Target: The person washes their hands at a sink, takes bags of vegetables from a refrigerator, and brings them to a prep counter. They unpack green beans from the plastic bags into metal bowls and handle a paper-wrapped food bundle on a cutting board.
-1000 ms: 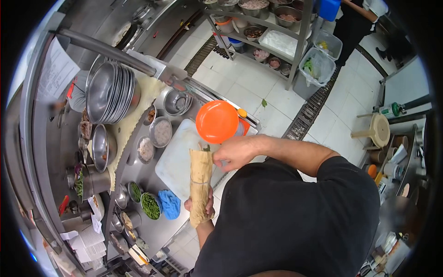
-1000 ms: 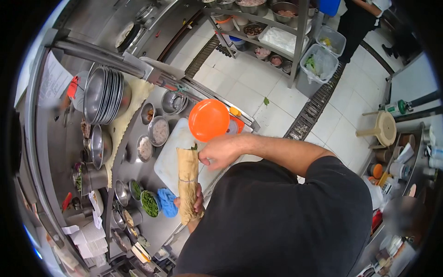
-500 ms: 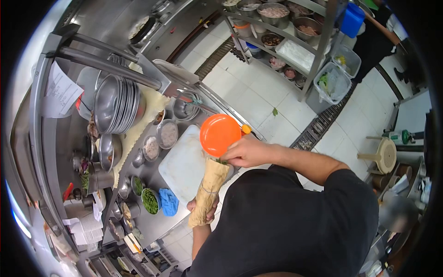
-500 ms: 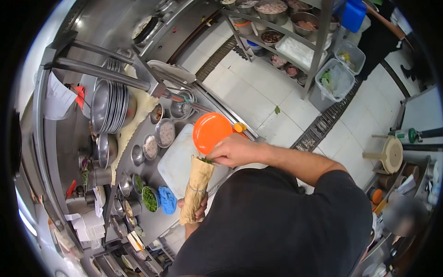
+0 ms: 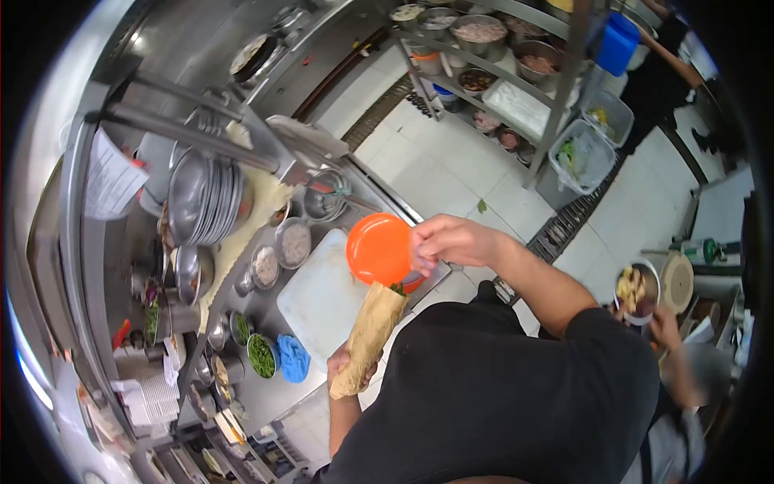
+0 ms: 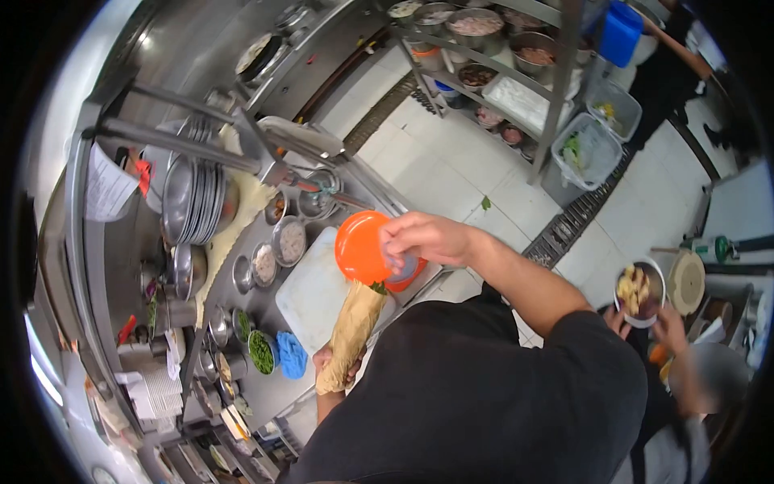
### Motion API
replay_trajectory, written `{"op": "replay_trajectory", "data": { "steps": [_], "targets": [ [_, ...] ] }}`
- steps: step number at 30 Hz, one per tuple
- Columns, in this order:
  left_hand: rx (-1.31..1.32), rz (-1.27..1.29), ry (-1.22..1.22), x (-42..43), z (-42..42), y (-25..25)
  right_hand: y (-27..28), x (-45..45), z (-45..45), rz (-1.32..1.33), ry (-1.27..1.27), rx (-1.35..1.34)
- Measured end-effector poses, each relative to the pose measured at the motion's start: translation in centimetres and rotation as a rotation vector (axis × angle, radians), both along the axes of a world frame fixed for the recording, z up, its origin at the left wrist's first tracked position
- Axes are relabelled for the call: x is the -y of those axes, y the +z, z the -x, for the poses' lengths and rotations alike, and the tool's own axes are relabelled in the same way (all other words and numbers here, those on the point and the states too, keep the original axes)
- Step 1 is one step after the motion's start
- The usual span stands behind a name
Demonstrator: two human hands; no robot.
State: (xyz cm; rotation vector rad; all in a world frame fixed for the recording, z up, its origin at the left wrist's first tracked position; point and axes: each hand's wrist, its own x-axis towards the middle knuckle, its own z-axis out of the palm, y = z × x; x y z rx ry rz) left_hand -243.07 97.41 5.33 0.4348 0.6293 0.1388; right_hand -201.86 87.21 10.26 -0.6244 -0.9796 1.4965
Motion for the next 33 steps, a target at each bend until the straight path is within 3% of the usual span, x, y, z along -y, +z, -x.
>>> {"op": "replay_trajectory", "data": {
  "steps": [3,6,9,11,14,16,19,21,24,26,29,31,32,33],
  "targets": [
    [-0.040,-0.172,-0.035,-0.3,0.6,-0.3,-0.3,0.3,-0.8,0.154,-0.043,0.450],
    [-0.096,-0.401,0.108,-0.4,0.6,0.3,-3.4,2.3,-2.8,0.107,-0.098,0.670],
    [-0.207,-0.496,0.156,-3.4,3.8,-2.6,-7.9,3.9,-5.9,0.298,-0.102,0.836],
    [-0.344,-0.548,0.196,-5.0,5.5,-3.9,-11.6,3.7,-7.1,0.585,-0.260,0.519],
    [-0.523,-0.610,0.277,-7.0,5.7,-6.7,-14.6,2.2,-6.7,0.738,-0.384,0.456],
    [-0.603,-0.709,0.354,-6.6,2.6,-5.4,-14.2,1.3,-5.5,0.699,-0.318,0.442],
    [-0.746,-0.887,0.361,-7.3,1.6,-7.5,-15.4,1.9,-4.9,0.669,-0.252,0.373],
    [-0.805,-1.055,0.301,-7.9,0.8,-8.9,-16.9,2.1,-5.5,0.704,-0.374,0.424],
    [-1.233,-1.304,0.079,-8.4,1.6,-11.0,-20.7,2.6,-5.8,0.772,-0.659,0.416],
    [-1.116,-1.287,0.145,-8.6,2.8,-11.8,-28.1,3.0,-5.8,0.727,-0.881,0.460],
    [-1.080,-1.228,0.163,-7.8,2.6,-10.5,-32.3,5.2,-7.7,0.941,-1.116,0.658],
    [-0.986,-1.071,0.284,-8.6,3.5,-11.1,-38.0,7.5,-13.7,0.993,-1.203,0.758],
    [-0.943,-0.992,0.345,-9.1,4.3,-11.6,-43.4,9.2,-19.5,1.028,-1.161,1.320],
    [-0.999,-1.002,0.394,-9.9,5.1,-12.8,-43.3,11.4,-24.2,1.048,-1.018,1.615]
  ]
}}
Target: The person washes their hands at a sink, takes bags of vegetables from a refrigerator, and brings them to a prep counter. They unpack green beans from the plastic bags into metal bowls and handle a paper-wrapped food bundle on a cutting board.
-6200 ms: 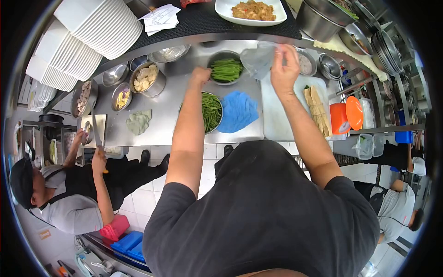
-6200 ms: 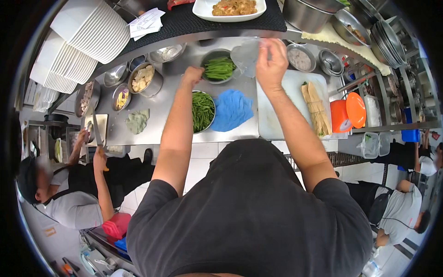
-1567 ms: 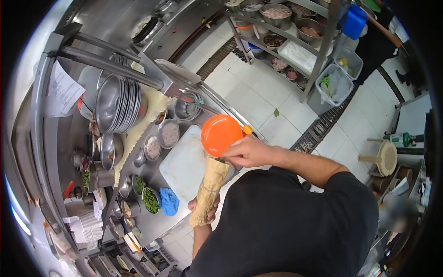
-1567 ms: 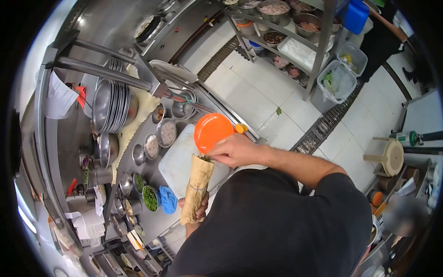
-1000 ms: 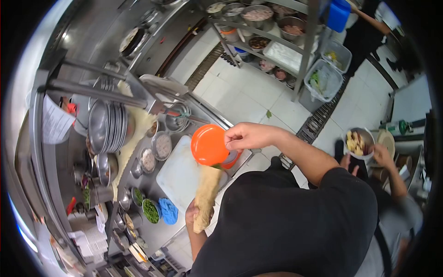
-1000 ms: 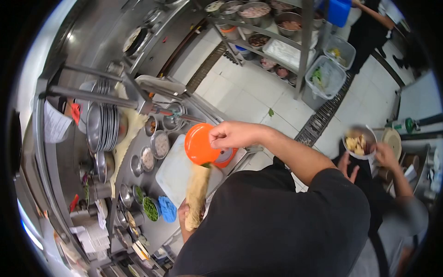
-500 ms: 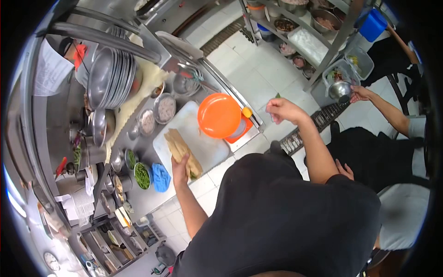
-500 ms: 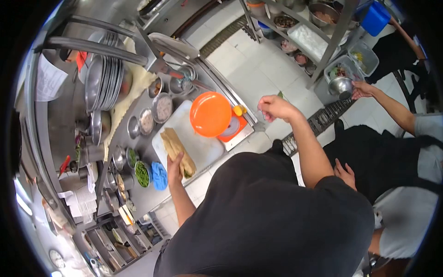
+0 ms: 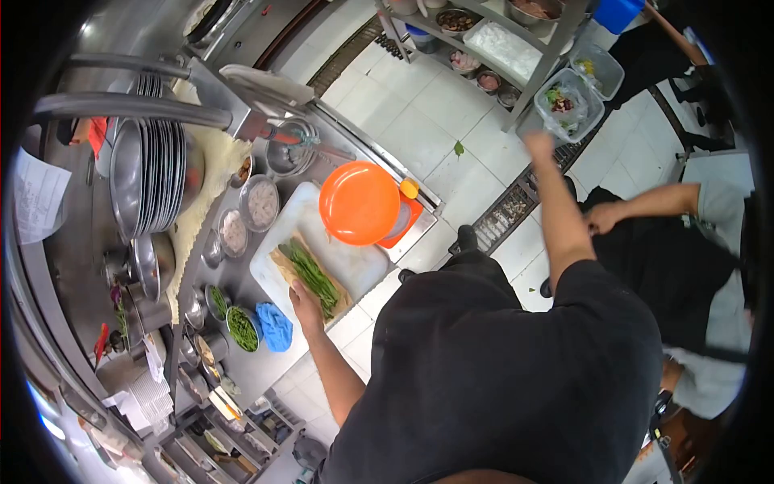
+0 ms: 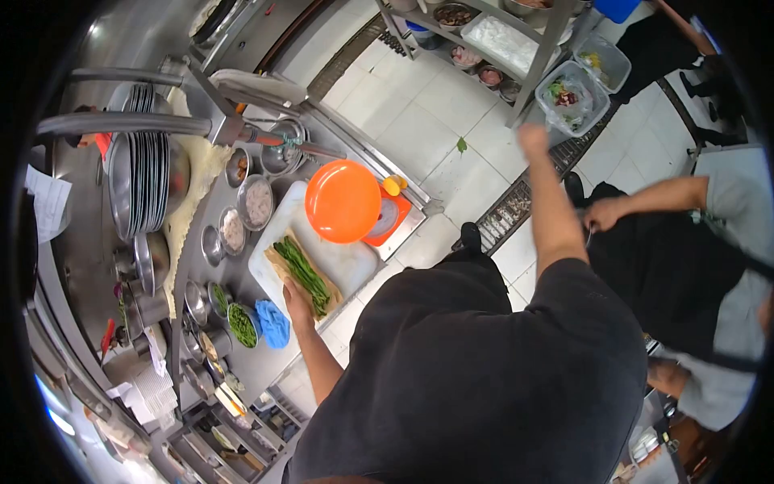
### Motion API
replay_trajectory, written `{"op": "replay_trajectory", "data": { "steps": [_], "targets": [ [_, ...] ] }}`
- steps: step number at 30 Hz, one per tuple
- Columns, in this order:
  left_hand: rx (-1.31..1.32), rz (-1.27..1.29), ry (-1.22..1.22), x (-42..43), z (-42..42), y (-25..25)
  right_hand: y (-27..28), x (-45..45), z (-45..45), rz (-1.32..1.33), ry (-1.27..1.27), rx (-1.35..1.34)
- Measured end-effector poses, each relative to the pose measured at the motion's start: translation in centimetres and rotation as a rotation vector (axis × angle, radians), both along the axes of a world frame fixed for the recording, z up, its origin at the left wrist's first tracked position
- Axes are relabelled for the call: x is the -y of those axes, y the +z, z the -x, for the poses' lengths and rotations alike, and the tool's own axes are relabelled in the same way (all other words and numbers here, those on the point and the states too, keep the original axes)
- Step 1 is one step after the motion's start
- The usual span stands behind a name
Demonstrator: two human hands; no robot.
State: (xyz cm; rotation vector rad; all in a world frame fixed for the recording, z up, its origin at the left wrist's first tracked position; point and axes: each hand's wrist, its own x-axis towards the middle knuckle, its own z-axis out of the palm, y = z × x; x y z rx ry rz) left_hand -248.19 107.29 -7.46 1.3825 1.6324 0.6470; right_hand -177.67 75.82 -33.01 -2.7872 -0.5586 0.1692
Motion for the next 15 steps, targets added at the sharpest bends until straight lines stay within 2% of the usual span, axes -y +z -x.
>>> {"op": "replay_trajectory", "data": {
  "steps": [4,5,6,7,8,9,10,12,13,14,15],
  "targets": [
    [0.011,0.010,-0.162,0.9,-2.1,1.4,9.1,3.9,-11.6,0.390,-0.028,0.128],
    [-0.145,-0.088,-0.133,1.1,-2.8,1.8,11.3,3.7,-13.4,0.490,-0.019,0.199],
    [-0.079,-0.169,-0.129,0.4,-2.5,0.2,13.4,3.5,-14.4,0.545,-0.049,0.295],
    [-0.180,-0.268,-0.150,-0.3,-1.8,-1.7,15.5,3.0,-14.8,0.511,-0.120,0.381],
    [-0.233,-0.279,-0.107,-0.3,-2.7,-0.9,16.5,0.5,-14.1,-0.319,-0.404,0.595],
    [-0.363,-0.231,-0.054,-0.4,-3.4,-0.4,19.4,-1.1,-12.2,-0.599,-0.231,0.584],
    [-0.313,-0.150,-0.067,-0.6,-3.6,0.3,25.2,-5.9,-3.9,-1.140,-0.225,0.310],
    [-0.436,-0.153,0.025,0.2,-3.8,0.2,34.1,-11.1,9.8,-1.233,0.018,0.120],
    [-0.496,-0.154,0.059,0.4,-3.8,0.4,36.5,-13.3,16.6,-1.349,0.127,-0.024],
    [-0.527,-0.057,0.040,0.7,-4.1,1.7,37.8,-14.8,21.8,-1.241,0.581,0.118],
    [-0.539,-0.074,0.041,0.8,-3.6,1.9,37.9,-14.8,22.7,-1.243,0.582,0.120]
  ]
}}
